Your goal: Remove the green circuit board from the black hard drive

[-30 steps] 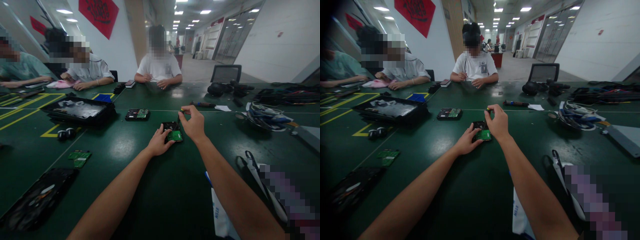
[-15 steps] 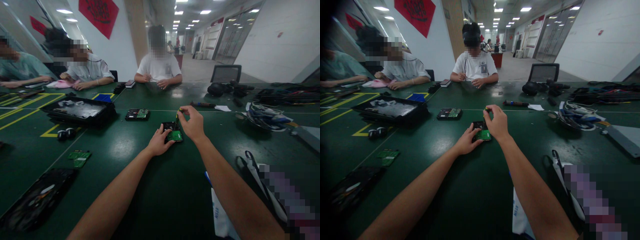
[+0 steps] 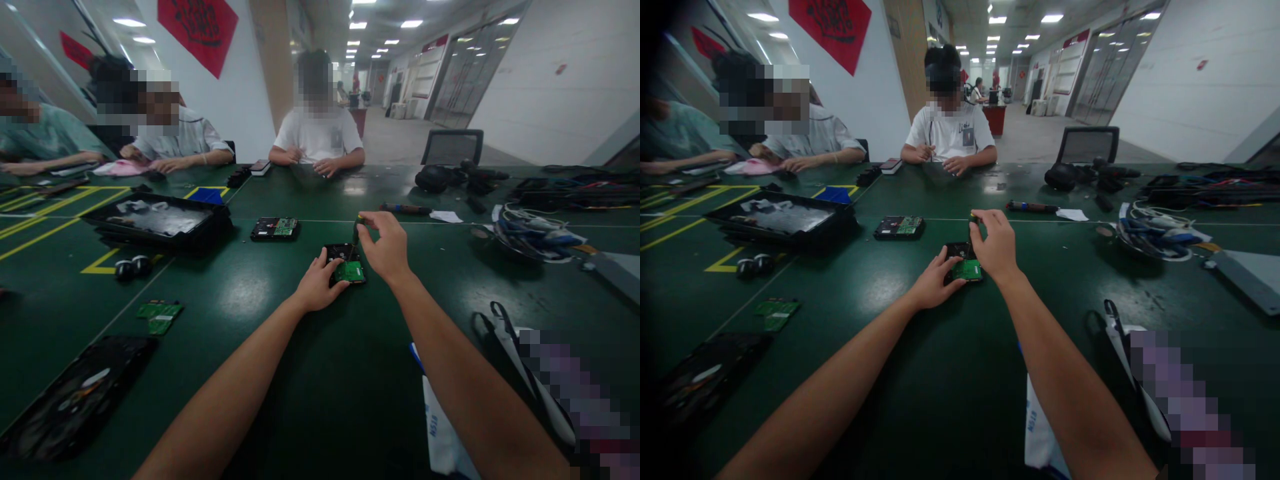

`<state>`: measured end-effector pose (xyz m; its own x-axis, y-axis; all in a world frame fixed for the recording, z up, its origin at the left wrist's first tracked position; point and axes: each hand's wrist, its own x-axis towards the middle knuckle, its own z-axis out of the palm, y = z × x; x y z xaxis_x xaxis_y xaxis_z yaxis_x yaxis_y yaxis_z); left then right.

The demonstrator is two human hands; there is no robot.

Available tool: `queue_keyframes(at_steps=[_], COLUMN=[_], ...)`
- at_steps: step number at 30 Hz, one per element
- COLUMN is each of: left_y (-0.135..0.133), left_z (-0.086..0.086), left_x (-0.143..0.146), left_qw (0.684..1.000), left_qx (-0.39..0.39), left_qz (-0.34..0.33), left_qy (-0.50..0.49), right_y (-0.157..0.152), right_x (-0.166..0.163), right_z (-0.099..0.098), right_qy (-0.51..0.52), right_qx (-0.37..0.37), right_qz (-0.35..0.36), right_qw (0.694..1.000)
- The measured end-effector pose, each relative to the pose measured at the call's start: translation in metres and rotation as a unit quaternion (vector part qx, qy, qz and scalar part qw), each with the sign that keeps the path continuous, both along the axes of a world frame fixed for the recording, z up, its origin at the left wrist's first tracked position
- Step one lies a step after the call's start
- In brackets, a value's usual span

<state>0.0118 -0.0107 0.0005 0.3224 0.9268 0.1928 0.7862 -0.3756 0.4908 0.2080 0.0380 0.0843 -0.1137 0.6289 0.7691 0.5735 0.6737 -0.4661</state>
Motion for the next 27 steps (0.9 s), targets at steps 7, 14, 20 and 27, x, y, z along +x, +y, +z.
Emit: queue_keyframes(at_steps=[7,14,20,27], left_y=[-0.0007,-0.0003,-0.0001,-0.0006], left_z=[0.0013,0.0011,0.0006,0.0011], left_x=[-0.0002,0.0001,-0.0003,-0.0005], left_qw=[1.0,1.0,1.0,1.0], left_qx=[0.0,-0.001,-0.005,-0.003], left_qz=[-0.002,0.0,0.004,0.001], left_qy=[0.001,0.002,0.001,-0.001], right_y=[0.0013,0.0001,0.0021,0.0005], right_x=[-0.0002,-0.0009,-0.001,-0.0004], right_z=[-0.0016,-0.0002,-0.002,0.0], right_qy=[0.026,0.0,0.035,0.005], right_qx=[-0.03,-0.005,-0.033,-0.008], right_qz=[-0.006,-0.009,-0.004,0.003], right_qw=[0.999,1.0,0.999,1.0])
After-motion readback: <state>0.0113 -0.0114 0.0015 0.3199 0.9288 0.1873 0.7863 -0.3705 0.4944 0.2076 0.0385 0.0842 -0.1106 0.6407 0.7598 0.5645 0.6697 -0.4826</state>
